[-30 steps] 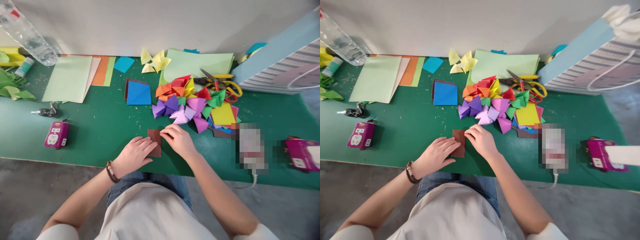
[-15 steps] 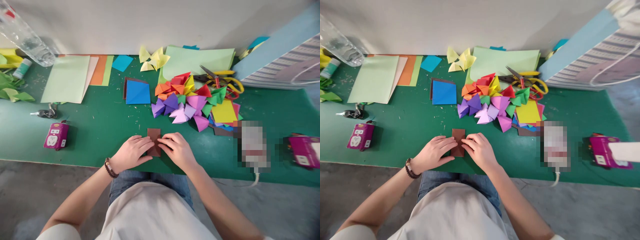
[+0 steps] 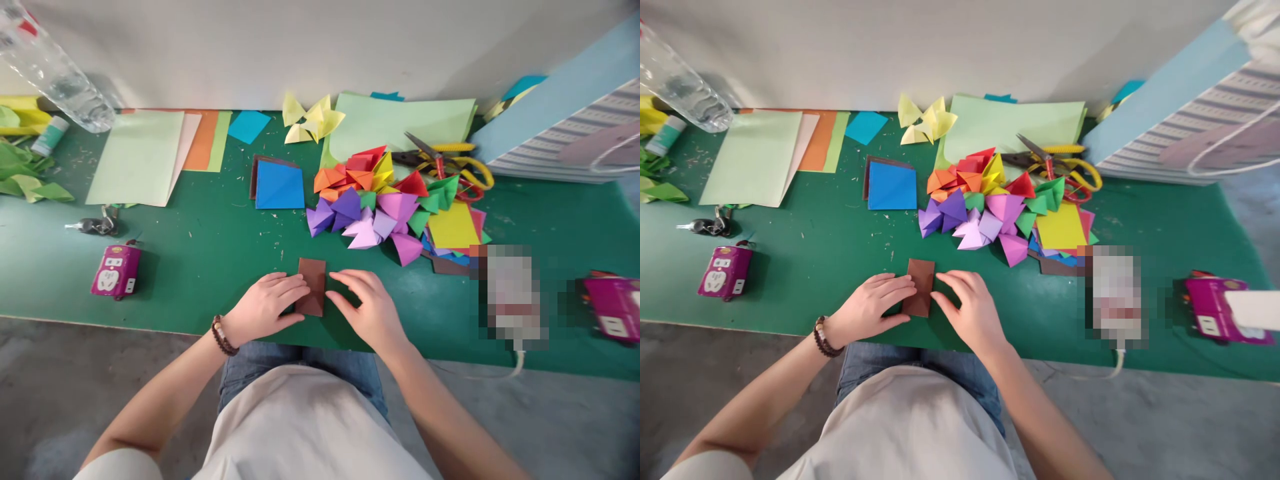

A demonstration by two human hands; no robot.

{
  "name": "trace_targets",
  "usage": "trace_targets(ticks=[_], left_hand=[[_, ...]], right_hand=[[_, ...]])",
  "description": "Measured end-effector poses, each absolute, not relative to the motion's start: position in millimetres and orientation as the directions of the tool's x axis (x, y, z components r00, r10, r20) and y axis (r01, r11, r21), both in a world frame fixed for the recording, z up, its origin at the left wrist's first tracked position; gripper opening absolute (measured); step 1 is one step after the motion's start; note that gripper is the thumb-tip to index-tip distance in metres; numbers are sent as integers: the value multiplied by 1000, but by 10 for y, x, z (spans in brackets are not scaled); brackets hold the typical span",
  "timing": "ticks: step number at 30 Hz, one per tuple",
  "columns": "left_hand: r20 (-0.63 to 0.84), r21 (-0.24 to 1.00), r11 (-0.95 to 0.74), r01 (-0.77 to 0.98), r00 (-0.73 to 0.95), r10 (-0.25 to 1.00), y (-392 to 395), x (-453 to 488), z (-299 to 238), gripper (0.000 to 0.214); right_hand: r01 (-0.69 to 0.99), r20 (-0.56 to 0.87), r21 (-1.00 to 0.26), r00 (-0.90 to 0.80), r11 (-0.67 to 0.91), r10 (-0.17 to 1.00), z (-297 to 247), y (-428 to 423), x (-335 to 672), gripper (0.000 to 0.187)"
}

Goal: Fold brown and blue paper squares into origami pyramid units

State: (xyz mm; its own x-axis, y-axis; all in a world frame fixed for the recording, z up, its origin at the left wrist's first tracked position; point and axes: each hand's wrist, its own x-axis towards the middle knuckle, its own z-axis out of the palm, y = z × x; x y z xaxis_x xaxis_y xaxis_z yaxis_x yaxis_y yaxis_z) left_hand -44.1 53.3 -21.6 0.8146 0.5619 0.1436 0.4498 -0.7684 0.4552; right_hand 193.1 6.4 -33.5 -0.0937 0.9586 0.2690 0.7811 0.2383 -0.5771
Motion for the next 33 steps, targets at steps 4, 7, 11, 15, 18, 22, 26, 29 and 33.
trace_targets(ticks=[4, 7, 11, 15, 18, 22, 26, 29, 33], left_hand=[[142, 466, -752, 467, 799, 584, 514, -408, -218, 53], [177, 506, -692, 515, 723, 667, 469, -336, -211, 47], [187, 561, -616, 554, 640, 746, 368, -243, -215, 46], [185, 618, -590, 520, 633, 752, 308, -225, -199, 62], [200, 735, -480, 479, 524, 828, 392, -257, -111, 50], [45, 927, -148, 346, 287, 957, 634, -278, 68, 52], [-304, 947, 213, 241, 453, 838, 749, -177, 136, 31], [-290, 956, 272, 109, 208, 934, 692, -57, 65, 20], [-301, 954, 296, 52, 143, 943, 595, 30, -33, 21]], right_hand=[[789, 22, -614, 41, -19, 999, -202, -84, 1883, 25], [685, -178, -713, 29, -149, 984, -123, -125, 1797, 25], [436, -301, -849, 64, -299, 951, -142, -43, 1724, 28], [308, -317, -896, 64, -321, 946, -236, 95, 1739, 27], [400, -263, -887, -28, -230, 964, -179, 180, 1823, 19], [523, -258, -851, -321, -56, 911, 92, 280, 1980, 15], [535, -174, -845, -280, 3, 944, 208, 414, 2023, 15], [318, -151, -936, 28, -152, 988, 81, 502, 1959, 30], [75, -277, -956, 107, -285, 955, -130, 553, 1857, 36]])
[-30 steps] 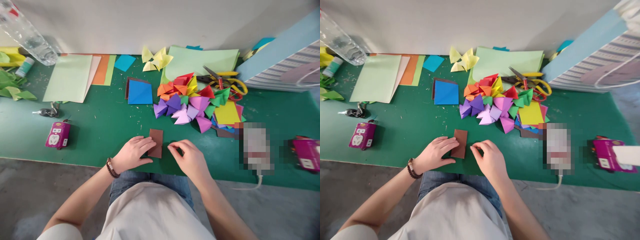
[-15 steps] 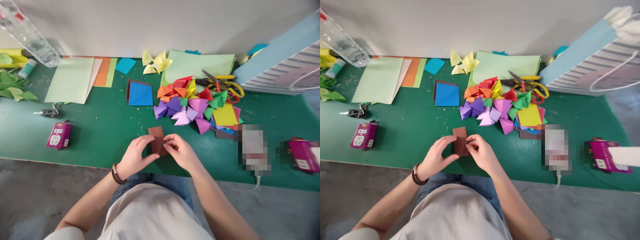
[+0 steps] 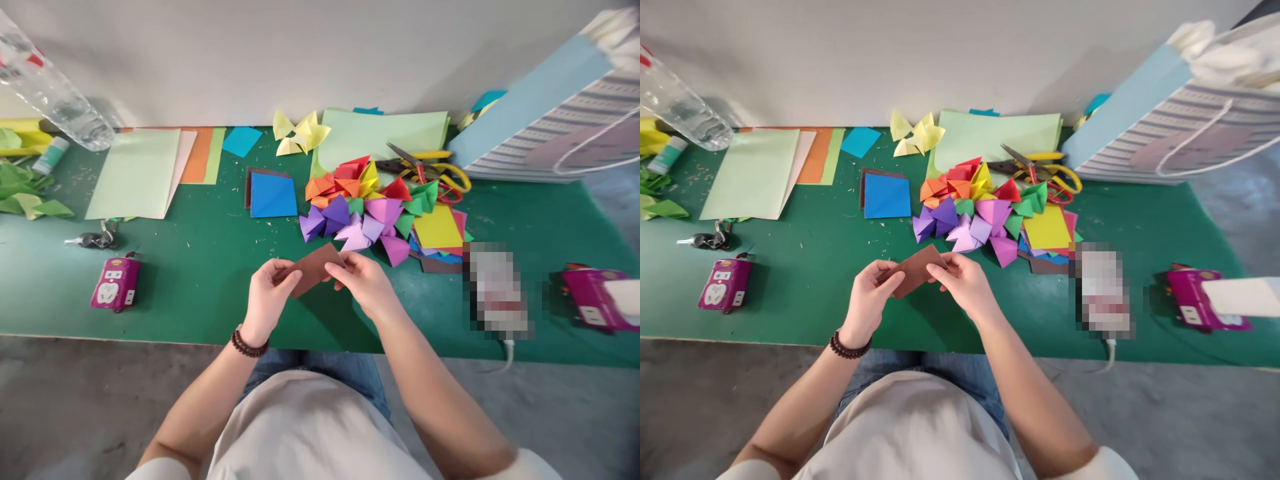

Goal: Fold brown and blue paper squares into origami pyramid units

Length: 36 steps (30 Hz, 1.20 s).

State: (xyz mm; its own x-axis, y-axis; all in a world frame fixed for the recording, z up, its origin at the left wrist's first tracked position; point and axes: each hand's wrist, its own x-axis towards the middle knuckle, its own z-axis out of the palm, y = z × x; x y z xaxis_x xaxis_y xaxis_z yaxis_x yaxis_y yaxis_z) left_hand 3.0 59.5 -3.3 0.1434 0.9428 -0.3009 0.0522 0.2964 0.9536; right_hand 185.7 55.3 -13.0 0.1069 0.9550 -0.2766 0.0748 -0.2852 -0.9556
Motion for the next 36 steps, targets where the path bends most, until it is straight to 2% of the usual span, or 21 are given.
trace_targets(ticks=[3, 5, 7, 10, 15, 25, 36], left_hand=[[-347, 937, 338, 81, 300, 889, 642, 10, 3, 26], [-408, 910, 396, 126, 451, 794, 755, -20, 72, 27], [-461, 881, 441, 172, 520, 719, 911, -40, 143, 24], [-441, 893, 422, 155, 482, 757, 1144, -34, 199, 26], [-334, 939, 343, 37, 338, 880, 1339, 7, 103, 34], [-410, 900, 435, -37, 268, 872, 1288, 42, -13, 35], [-401, 901, 429, -60, 262, 878, 1287, 81, -69, 35]], right_hand=[[56, -294, -953, 74, -299, 953, -165, 589, 1845, 32], [84, -311, -948, -43, -307, 950, -125, 646, 1868, 29], [152, -309, -946, -159, -286, 938, -63, 738, 1893, 26], [203, -230, -960, -175, -193, 957, 15, 919, 1886, 27], [189, -88, -978, 0, -87, 996, 2, 1153, 1748, 28], [152, -133, -979, 49, -139, 990, -71, 1096, 1719, 26], [115, -149, -981, 49, -154, 988, -121, 1111, 1739, 25]])
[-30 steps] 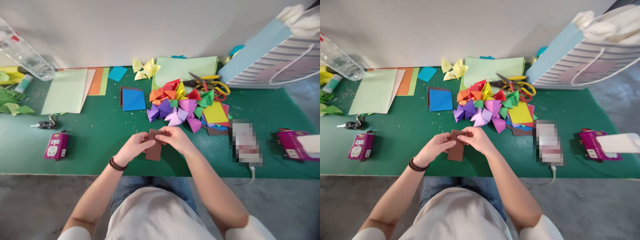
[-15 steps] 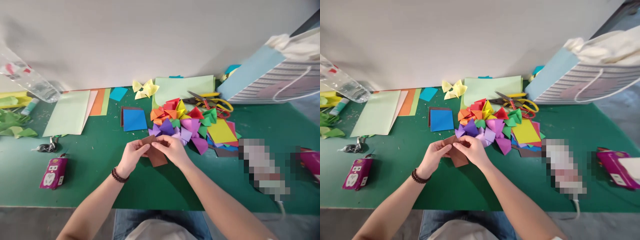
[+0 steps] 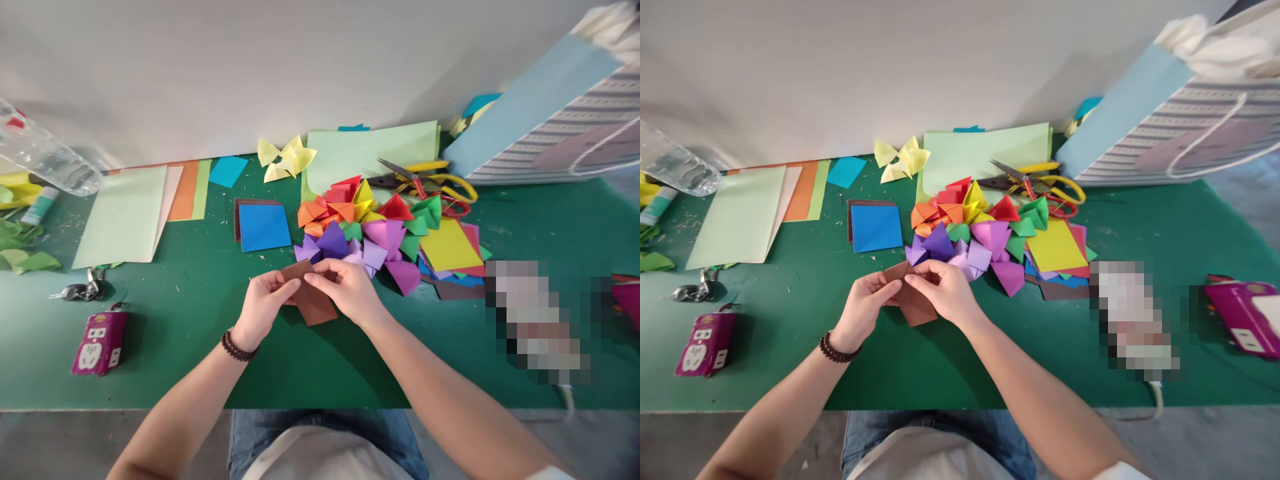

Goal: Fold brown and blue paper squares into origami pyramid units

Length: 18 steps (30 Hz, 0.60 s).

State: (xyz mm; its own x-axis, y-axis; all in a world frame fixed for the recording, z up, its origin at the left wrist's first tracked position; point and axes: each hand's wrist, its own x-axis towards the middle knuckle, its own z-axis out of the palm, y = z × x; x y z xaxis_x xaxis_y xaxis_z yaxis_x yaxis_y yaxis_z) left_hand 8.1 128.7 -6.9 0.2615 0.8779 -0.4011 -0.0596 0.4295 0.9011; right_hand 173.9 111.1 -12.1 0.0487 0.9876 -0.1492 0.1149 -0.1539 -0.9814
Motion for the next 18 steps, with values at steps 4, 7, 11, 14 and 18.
trace_targets(ticks=[4, 7, 11, 14, 18], left_hand=[[-394, 904, 423, -53, 278, 876, 1286, 64, -39, 36], [-389, 908, 417, -32, 300, 871, 1289, 34, 6, 36], [-376, 919, 394, 19, 342, 861, 1308, -11, 62, 40], [-347, 935, 350, 56, 342, 873, 1326, -36, 81, 43], [-272, 962, 257, 87, 323, 907, 1336, -69, 129, 41]], right_hand=[[93, -165, -981, 34, -167, 986, -112, 1103, 1734, 26], [66, -186, -980, 34, -188, 982, -100, 1096, 1734, 27], [-15, -229, -973, 14, -228, 973, -79, 1091, 1737, 28], [-27, -228, -973, 2, -228, 974, -62, 1094, 1723, 28], [-21, -206, -978, 12, -206, 978, -31, 1109, 1681, 27]])
